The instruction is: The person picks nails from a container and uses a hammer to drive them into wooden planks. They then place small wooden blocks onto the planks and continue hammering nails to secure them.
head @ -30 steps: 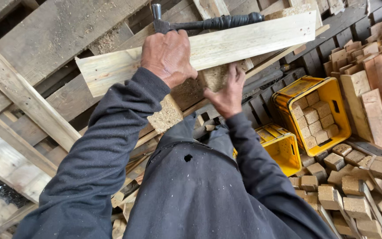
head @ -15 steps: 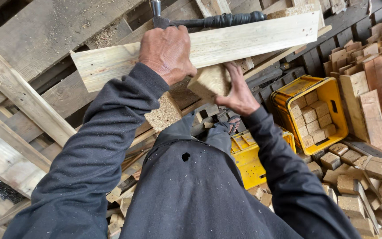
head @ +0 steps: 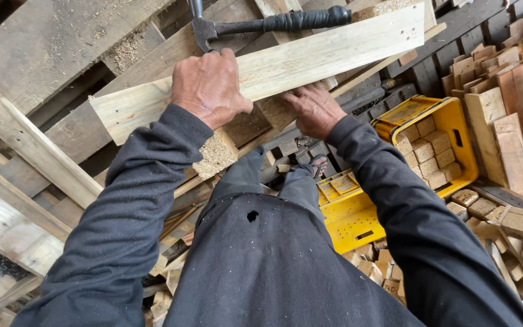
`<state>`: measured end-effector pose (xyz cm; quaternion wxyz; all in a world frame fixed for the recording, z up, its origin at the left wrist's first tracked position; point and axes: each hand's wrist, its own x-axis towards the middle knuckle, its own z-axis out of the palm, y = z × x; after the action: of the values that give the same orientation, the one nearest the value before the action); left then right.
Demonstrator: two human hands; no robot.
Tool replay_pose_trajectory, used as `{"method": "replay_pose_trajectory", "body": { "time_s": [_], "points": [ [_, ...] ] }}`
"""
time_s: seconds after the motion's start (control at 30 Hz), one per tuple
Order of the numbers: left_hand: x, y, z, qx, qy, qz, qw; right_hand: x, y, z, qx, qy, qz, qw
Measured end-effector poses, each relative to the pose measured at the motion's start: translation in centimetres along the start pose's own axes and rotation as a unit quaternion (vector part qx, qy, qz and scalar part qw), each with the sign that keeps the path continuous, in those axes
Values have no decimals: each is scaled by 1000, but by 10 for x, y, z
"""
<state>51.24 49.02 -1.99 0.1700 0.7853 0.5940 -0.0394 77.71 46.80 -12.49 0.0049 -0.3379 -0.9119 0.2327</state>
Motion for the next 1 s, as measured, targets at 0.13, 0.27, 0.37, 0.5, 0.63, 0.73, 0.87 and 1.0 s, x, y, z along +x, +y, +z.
{"method": "replay_pose_trajectory", "body": {
  "time_s": [0.13,0.27,0.37,0.5,0.63,0.73,0.87,1.0],
  "points": [
    [-10,9,8,-19,-22,-5,1000,-10,5,-7,-48,-34,42,997],
    [-26,18,17,-45,5,-23,999,-28,-21,-12,-65,61,43,995],
    [-34,22,27,-57,0,-34,998,-52,-54,-16,146,121,218,957],
    [-45,32,41,-87,-21,-46,995,-63,-84,-13,252,211,340,881],
    [-61,57,56,-93,29,-48,994,-39,-91,-5,209,287,351,867],
    [-58,76,59,-104,60,-50,991,-27,-91,-1,208,311,379,847],
    [-31,96,64,-124,-10,-56,991,-31,-90,4,188,349,371,840],
    [-22,110,72,-135,-23,-78,987,-40,-87,7,209,380,350,830]
  ]
}}
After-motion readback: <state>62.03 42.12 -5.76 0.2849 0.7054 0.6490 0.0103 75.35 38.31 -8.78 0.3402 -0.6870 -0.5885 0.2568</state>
